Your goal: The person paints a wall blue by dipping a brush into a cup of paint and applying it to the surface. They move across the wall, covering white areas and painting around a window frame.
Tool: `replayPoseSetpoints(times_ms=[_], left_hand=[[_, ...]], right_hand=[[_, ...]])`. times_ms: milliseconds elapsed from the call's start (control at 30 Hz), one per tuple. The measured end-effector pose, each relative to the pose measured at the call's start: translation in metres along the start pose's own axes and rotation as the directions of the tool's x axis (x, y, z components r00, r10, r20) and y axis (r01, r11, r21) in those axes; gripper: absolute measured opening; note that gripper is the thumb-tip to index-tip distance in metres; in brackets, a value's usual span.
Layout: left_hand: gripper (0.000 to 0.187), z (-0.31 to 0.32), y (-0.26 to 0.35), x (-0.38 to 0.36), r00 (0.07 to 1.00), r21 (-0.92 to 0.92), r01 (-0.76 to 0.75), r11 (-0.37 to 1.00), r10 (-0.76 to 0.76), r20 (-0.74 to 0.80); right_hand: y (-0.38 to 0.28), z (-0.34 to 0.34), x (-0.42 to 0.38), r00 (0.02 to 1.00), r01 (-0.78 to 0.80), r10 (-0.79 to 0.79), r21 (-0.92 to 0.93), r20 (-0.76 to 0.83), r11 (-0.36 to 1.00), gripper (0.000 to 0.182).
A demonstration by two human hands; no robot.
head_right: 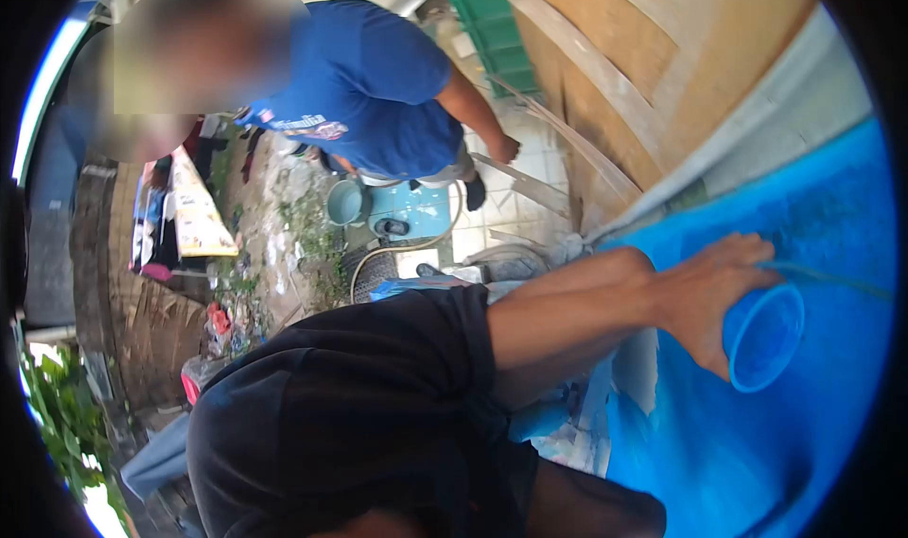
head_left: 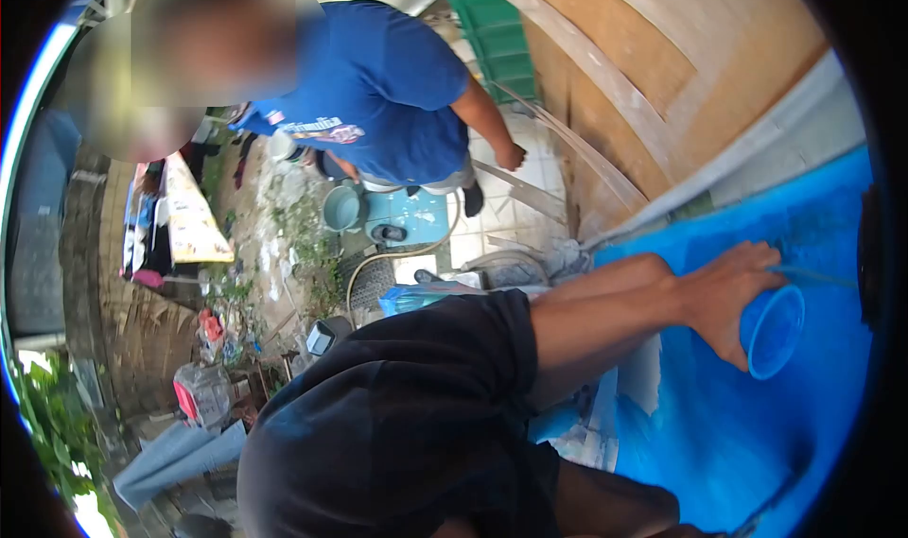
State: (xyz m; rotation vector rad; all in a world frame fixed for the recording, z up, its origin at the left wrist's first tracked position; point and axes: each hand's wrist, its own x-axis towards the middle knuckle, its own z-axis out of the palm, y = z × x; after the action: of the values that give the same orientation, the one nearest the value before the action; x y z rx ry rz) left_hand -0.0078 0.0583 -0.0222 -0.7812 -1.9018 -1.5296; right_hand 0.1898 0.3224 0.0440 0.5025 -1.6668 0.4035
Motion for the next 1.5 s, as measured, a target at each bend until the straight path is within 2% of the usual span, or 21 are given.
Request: replayPoseSetpoints(times_ms=[67, 200, 267, 333, 367, 433, 633, 700, 733, 833, 867, 900, 1033, 1067, 1133, 1167, 1233, 1267, 1300, 1400, 1500], left_hand=[[0.086, 0.004, -0.005, 0.001, 0.994, 0.025, -0.052, 0.998, 0.054, -0.098], [0.086, -0.006, -0.001, 0.004, 1.000, -0.036, 0.011, 0.999, -0.011, 0.004], [0.086, -0.005, -0.006, 0.000, 1.000, -0.056, 0.019, 0.998, -0.020, -0.006], [0.082, -0.004, -0.008, -0.001, 0.998, -0.056, 0.055, 0.997, -0.056, -0.015], [0.079, -0.007, -0.006, -0.002, 0.995, -0.078, 0.095, 0.992, -0.096, -0.006], [0.070, -0.016, -0.001, 0.011, 0.996, -0.078, -0.003, 0.997, 0.011, 0.094], [0.060, -0.023, 0.006, 0.024, 0.987, 0.022, -0.163, 0.986, 0.163, -0.002], [0.058, -0.025, 0.009, 0.020, 0.999, -0.058, -0.001, 0.998, 0.003, 0.043], [0.056, -0.027, 0.012, 0.018, 0.997, -0.058, 0.033, 0.998, -0.029, 0.076], [0.050, -0.021, 0.013, 0.022, 0.999, -0.178, 0.036, 0.983, -0.038, -0.010], [0.050, -0.021, 0.013, 0.022, 0.999, -0.189, 0.031, 0.982, -0.033, -0.006], [0.050, -0.022, 0.011, 0.020, 0.999, -0.174, 0.049, 0.984, -0.051, -0.007], [0.059, -0.035, 0.010, 0.023, 0.993, -0.006, -0.035, 0.999, 0.035, 0.113], [0.058, -0.033, 0.008, 0.020, 0.994, -0.076, 0.031, 0.997, -0.023, 0.103], [0.058, -0.036, 0.010, 0.019, 0.994, -0.069, 0.049, 0.996, -0.042, 0.100], [0.058, -0.037, 0.013, 0.019, 0.993, -0.048, 0.067, 0.997, -0.062, 0.101], [0.058, -0.029, 0.011, 0.018, 0.996, -0.119, 0.073, 0.990, -0.068, 0.052], [0.059, -0.027, 0.009, 0.019, 0.997, -0.185, 0.080, 0.980, -0.081, 0.002], [0.059, -0.030, 0.010, 0.021, 0.997, -0.189, 0.073, 0.979, -0.073, 0.004], [0.063, -0.034, 0.013, 0.022, 0.994, -0.034, -0.040, 0.999, 0.043, 0.099], [0.057, -0.030, 0.013, 0.019, 0.999, -0.116, 0.052, 0.992, -0.051, 0.017]], right_hand=[[-0.021, -0.005, -0.001, 0.963, -0.107, 0.121, -0.072, 0.239, 0.992, 0.010], [-0.048, 0.000, 0.025, 0.719, -0.208, 0.335, -0.271, 0.609, 0.940, 0.011], [-0.029, -0.003, 0.036, 0.710, -0.250, 0.218, -0.050, 0.669, 0.967, 0.016], [-0.026, 0.001, 0.067, 0.616, -0.221, 0.183, -0.055, 0.767, 0.974, 0.021], [-0.024, 0.006, 0.075, 0.625, -0.331, 0.235, -0.019, 0.744, 0.943, 0.023], [-0.031, 0.037, 0.104, 0.493, -0.464, 0.329, -0.076, 0.806, 0.883, 0.013], [-0.027, 0.048, 0.096, 0.668, -0.261, 0.338, -0.216, 0.663, 0.941, 0.011], [-0.047, 0.028, 0.102, 0.783, 0.000, 0.223, -0.358, 0.580, 0.934, 0.018], [-0.050, 0.014, 0.111, 0.748, 0.199, 0.059, -0.308, 0.661, 0.930, 0.021], [-0.048, 0.017, 0.102, 0.769, 0.127, 0.116, -0.328, 0.629, 0.936, 0.014], [-0.032, 0.020, 0.083, 0.757, 0.185, 0.019, -0.242, 0.653, 0.952, 0.007], [-0.031, 0.022, 0.069, 0.740, 0.083, 0.040, -0.151, 0.671, 0.985, 0.030], [-0.036, 0.032, 0.051, 0.612, -0.118, 0.139, -0.084, 0.778, 0.990, 0.028], [-0.037, 0.030, 0.057, 0.611, -0.108, 0.141, -0.094, 0.779, 0.990, 0.028], [-0.040, 0.023, 0.077, 0.757, 0.003, 0.121, -0.188, 0.642, 0.982, 0.029], [-0.042, 0.021, 0.088, 0.755, 0.003, 0.126, -0.195, 0.644, 0.981, 0.029], [-0.038, 0.022, 0.108, 0.808, 0.241, -0.029, -0.285, 0.589, 0.928, 0.031], [-0.032, 0.025, 0.107, 0.815, 0.198, -0.029, -0.232, 0.579, 0.952, 0.031], [-0.038, 0.029, 0.105, 0.764, 0.164, 0.063, -0.288, 0.642, 0.944, 0.029], [-0.031, 0.033, 0.066, 0.710, 0.205, 0.032, -0.250, 0.703, 0.946, 0.025], [-0.039, 0.025, 0.053, 0.645, 0.125, 0.040, -0.157, 0.763, 0.980, 0.019]])
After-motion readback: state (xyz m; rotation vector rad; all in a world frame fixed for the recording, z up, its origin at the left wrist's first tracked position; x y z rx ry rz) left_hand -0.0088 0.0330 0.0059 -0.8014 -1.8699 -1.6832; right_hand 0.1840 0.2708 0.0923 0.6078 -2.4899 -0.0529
